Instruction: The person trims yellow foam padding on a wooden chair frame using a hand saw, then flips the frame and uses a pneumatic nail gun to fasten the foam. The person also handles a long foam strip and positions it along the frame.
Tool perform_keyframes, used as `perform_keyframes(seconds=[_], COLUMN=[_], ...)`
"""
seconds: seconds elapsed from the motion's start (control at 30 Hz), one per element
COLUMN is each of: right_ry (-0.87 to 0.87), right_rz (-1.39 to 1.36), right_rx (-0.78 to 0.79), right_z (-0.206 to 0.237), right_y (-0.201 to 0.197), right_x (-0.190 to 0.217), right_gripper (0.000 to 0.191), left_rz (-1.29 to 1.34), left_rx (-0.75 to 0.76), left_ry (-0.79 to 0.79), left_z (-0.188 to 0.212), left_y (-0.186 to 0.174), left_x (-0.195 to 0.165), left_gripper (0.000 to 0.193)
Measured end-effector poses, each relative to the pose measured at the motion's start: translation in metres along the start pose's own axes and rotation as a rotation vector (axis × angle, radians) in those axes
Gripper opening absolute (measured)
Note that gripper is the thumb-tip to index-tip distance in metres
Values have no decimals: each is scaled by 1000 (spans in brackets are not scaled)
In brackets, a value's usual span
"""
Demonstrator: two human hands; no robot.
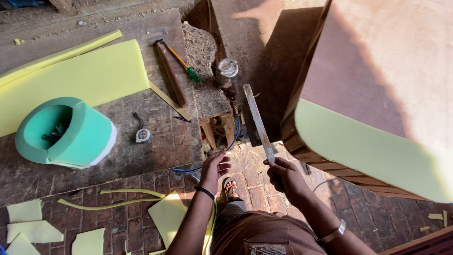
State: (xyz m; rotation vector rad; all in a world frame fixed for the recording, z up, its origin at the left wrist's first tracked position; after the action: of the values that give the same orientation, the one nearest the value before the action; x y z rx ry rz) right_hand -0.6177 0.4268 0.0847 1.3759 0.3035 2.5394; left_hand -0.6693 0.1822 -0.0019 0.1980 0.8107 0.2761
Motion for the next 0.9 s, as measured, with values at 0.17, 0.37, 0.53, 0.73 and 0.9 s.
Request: perform_keyframes(seconds=[0.17,0.37,0.53,0.73,0.9], right_ry=[100,129,179,114,206], right_rz=[78,327,631,526,346], right_rx=[53,238,228,47,-353], right_z=[-48,-106,-122,-81,4], right_y=[61,141,149,25,-124], right_x=[-17,-27,-32,-31,-78], right_gripper=[23,29,44,45,40], left_rz=[-98,-82,-25,399,-67], left_rx=[240,100,-261,-504,-551], left_ry=[45,194,159,148,473], left_z=[-8,-24,-73,-117,-86], left_y=[7,-24,-107,-166,-96], left_x=[-45,-62,-47,-18,-33], left_gripper=[39,23,13,19,35])
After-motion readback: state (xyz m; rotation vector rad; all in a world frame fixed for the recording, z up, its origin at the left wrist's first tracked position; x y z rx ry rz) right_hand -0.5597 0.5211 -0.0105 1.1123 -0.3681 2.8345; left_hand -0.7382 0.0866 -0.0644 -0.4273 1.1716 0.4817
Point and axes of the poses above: each hand's wrist, its own z-axis away from the middle knuckle, its own y-axis out of the palm, x = y × z, the point moved 9 cm from there along -z, towards the middle knuckle, and after that the axes turned 5 degrees about -y, right-handed, at the moved point
